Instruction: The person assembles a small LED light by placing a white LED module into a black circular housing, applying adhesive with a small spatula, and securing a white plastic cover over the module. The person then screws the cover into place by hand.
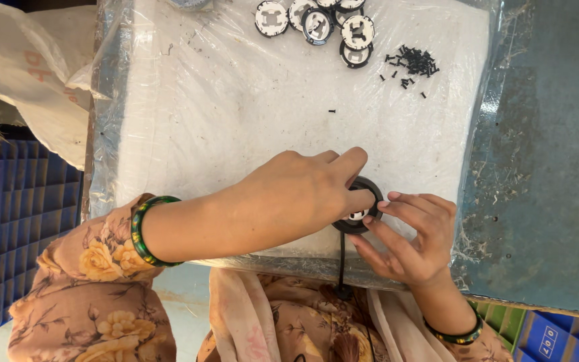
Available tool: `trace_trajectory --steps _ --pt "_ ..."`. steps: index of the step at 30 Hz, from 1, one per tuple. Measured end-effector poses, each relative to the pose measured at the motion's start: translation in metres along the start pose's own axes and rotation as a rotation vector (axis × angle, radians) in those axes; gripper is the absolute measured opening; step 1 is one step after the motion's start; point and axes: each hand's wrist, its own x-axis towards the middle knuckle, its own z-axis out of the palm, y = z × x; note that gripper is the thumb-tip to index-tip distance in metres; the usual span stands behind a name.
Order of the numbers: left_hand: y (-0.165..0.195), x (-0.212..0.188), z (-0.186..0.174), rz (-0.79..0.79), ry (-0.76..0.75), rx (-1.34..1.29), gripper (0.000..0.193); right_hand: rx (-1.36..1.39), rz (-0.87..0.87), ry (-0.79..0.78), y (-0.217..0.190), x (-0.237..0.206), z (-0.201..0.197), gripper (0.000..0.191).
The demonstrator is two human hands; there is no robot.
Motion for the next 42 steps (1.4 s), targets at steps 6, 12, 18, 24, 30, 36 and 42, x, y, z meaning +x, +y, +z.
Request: trace_trajectory --steps 6,12,18,24,30,36,42 --pt "-0.004 0.001 -0.003 -0.03 -0.116 0.024 0.016 0.018 0.025 0.004 -0.002 0.003 0.0 0.036" --pt "-0.003 0.001 0.002 0.015 -0.084 0.052 0.023 0.025 0.029 0.015 -0.004 0.002 0.001 0.035" --pt "-0.007 0.0 0.008 0.051 -0.035 0.043 0.035 0.031 0.02 0.027 -0.004 0.003 0.002 0.034" --pt "-0.01 -0.001 0.009 0.064 -0.052 0.055 0.038 0.046 0.015 0.023 -0.002 0.002 0.003 0.031" --pt "-0.009 -0.002 0.01 0.042 -0.062 0.023 0.03 0.042 0.055 -0.017 -0.005 0.006 0.007 0.035" --pt "-0.009 -0.002 0.009 0.031 -0.07 -0.003 0.028 0.008 0.086 -0.065 -0.008 0.013 0.005 0.037" --pt "-0.005 0.0 0.009 0.0 -0.085 -0.01 0.03 0.033 0.056 -0.05 -0.006 0.012 0.005 0.032"
